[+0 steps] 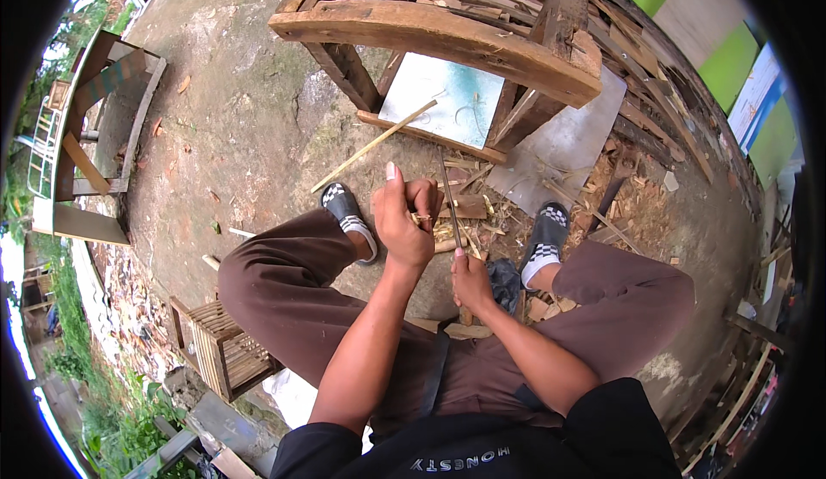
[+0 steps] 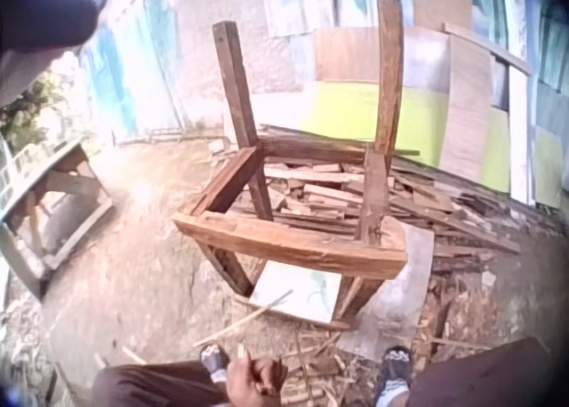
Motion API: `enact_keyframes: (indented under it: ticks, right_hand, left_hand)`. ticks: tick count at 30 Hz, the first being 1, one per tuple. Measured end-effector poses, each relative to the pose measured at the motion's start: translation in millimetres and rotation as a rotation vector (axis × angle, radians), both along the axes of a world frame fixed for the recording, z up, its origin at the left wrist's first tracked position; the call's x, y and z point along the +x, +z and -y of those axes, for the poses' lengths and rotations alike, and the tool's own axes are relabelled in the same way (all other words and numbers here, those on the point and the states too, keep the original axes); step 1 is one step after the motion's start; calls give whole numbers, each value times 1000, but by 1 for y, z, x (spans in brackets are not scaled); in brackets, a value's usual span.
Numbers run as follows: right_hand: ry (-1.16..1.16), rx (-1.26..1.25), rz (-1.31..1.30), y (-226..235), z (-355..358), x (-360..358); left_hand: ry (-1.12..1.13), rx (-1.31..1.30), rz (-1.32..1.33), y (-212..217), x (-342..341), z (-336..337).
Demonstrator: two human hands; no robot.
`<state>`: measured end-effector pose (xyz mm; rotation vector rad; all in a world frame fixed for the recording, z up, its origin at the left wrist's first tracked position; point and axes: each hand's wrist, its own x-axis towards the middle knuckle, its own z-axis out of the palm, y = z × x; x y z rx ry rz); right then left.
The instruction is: The person sits cross-legged and uses a curved knife to shave and shape thin wooden sticks. They repeatedly hold the sticks against their leg and scrape the blade along the surface to remove thin shavings.
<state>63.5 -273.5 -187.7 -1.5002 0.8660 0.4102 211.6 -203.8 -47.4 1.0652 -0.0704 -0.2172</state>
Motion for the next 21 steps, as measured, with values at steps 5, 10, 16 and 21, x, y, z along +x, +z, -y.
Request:
enact_keyframes:
  ticks: [5,10,16,21]
  right_hand:
    - [181,-368,421,42,-6,7]
    - [201,-267,431,85,-13,33]
    - [231,-468,86,-57,5,-6]
    - [225,-416,171,-30,0,2]
  left_hand:
    - [35,-17,-34,0,1,-7]
    - [13,-90,-46,-4,1,-21]
    - [5,-152,-44,-5,0,-23]
    - [15,-82,-31,-5,4,-22]
